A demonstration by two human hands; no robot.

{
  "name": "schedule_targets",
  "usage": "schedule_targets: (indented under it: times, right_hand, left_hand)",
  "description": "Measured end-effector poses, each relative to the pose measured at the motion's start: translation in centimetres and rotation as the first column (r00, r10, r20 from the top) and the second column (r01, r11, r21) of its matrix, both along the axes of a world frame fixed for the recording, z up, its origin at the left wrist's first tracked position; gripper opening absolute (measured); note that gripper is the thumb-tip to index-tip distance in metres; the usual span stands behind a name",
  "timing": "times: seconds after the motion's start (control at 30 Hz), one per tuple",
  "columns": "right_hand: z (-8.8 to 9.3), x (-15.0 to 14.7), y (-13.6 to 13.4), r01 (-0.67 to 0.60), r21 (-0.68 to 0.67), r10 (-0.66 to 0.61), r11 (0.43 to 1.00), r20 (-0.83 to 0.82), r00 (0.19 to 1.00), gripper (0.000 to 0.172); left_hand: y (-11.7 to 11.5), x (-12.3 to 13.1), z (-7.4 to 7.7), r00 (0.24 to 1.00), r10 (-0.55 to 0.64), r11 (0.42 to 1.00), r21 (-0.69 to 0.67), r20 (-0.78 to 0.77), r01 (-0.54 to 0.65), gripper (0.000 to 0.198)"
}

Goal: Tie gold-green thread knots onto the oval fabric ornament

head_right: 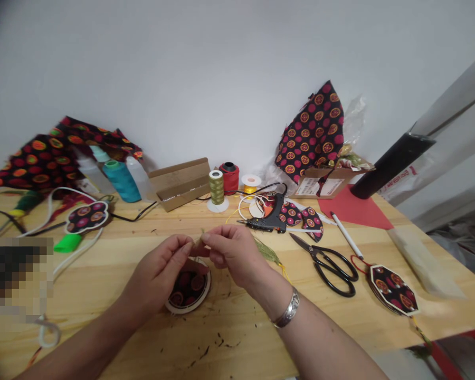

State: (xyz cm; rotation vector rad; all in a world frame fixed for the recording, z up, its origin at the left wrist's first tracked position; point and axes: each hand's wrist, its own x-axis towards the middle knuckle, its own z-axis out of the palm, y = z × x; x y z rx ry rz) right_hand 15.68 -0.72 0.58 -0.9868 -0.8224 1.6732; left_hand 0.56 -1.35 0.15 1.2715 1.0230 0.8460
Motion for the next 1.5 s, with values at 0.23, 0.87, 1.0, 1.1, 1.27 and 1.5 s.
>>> schedule_targets:
  times: [0.23,0.87,1.0,1.1,1.27,1.5]
  right_hand:
    - [0.2,0.2,0.1,-0.119,-0.082,0.108,0.99,-0.124,0.986,0.018]
    - [0.0,0.1,0.1,-0.07,-0.028,0.07,0.997,-0.014,0.997,0.025]
    - [-0.1,0.3,0.3,-0.065,0.008,0.065,0.998,0.022,0.998,0.025]
    - [-0.1,0.5,0.4,-0.047,0.012,0.047,0.999,0.03,0.998,0.024]
    - [-0.1,0.8,0.6,-0.052,0.019,0.052,0.998,0.045,0.998,0.024]
    - [0.7,2.3,1.4,0.072,0.057,-0.075,0.996,0.045,0.996,0.026]
  left_hand:
    - [0.0,0.0,0.1,0.998,0.003,0.999,0.052,-0.055,0.0,0.014]
    - [0.6,-0.4,-0.3,1.0,0.018,1.0,0.019,0.02,-0.018,0.019]
    - [0.6,-0.3,-0.5,0.985,-0.015,0.99,-0.135,0.17,0.038,0.02]
    - [0.7,-0.2,0.0,0.994,-0.004,0.993,-0.119,0.106,0.017,0.022]
    - [0.6,-0.3,0.5,1.0,-0.007,0.995,-0.102,0.019,0.009,0.025]
    - [0.2,-0.5,0.3,0.982,-0.187,0.97,-0.156,0.009,0.186,0.027]
